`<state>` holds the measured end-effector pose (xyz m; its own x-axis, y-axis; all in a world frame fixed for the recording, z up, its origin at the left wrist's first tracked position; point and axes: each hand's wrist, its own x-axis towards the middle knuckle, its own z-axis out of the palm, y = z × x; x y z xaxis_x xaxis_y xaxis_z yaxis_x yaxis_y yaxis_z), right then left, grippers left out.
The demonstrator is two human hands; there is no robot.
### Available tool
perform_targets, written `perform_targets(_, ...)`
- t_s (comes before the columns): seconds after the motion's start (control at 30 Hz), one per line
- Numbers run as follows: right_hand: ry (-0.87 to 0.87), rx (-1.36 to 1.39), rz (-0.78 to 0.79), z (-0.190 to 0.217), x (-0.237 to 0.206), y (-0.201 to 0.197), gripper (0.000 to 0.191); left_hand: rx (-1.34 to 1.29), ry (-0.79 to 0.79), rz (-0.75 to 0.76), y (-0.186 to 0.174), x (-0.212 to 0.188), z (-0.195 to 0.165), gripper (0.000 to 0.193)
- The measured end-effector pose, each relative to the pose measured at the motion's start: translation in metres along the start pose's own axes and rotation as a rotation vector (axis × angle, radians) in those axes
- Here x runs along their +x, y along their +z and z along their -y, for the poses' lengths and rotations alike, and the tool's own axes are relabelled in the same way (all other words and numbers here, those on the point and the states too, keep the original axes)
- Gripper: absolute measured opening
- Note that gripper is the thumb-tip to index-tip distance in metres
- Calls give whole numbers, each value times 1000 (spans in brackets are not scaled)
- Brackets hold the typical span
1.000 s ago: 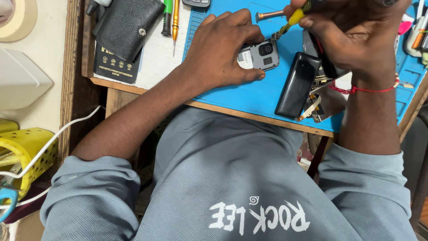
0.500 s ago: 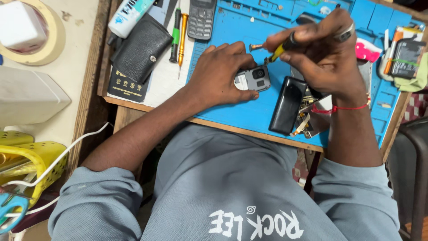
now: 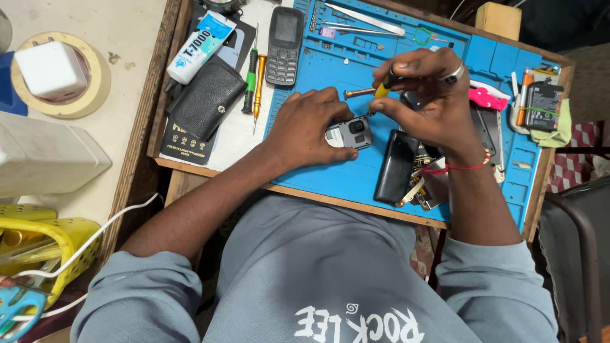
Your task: The person uses a screwdriver to remove and reinsert screws on a disassembled mobile phone, then reattaches the back cover and continues adjusting internal components with the screwdriver.
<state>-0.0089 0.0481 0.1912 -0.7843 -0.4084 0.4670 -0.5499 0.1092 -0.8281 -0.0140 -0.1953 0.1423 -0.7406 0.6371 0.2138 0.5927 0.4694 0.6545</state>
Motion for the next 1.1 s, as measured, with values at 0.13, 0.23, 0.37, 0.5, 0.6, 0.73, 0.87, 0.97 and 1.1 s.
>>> perform_targets(0.13, 180, 308, 23, -1, -2, -9, 31, -1, -29, 29, 0, 2, 2, 59)
perform_targets(0.23, 87, 174, 12, -9, -6, -11, 33, -13, -40, 42, -1, 3, 3, 61)
perform_targets(0.37, 21, -15, -68, -14, -13, -10, 40, -1, -48, 51, 2, 0, 2, 60)
perform_targets(0.5, -22, -37, -58, -9, -5, -5, 46, -1, -22, 22, 2, -1, 3, 63)
perform_targets(0.6, 31, 9, 4, 0, -1, -4, 44, -1, -13, 11, 3, 0, 3, 63)
perform_targets(0.73, 159, 186, 13, 2, 1, -9, 32, -4, -33, 33, 3, 4, 5, 61)
perform_targets(0.87, 17, -22, -25, -10, -8, -11, 41, -25, -1, 23, 3, 3, 8, 60)
perform_targets(0.97, -41, -136, -71, -22, -14, -17, 49, -4, -48, 40, 5, 3, 7, 59)
perform_targets(1.1, -52, -46, -29, -31, -14, -21, 48, -5, -29, 31, 3, 3, 7, 60)
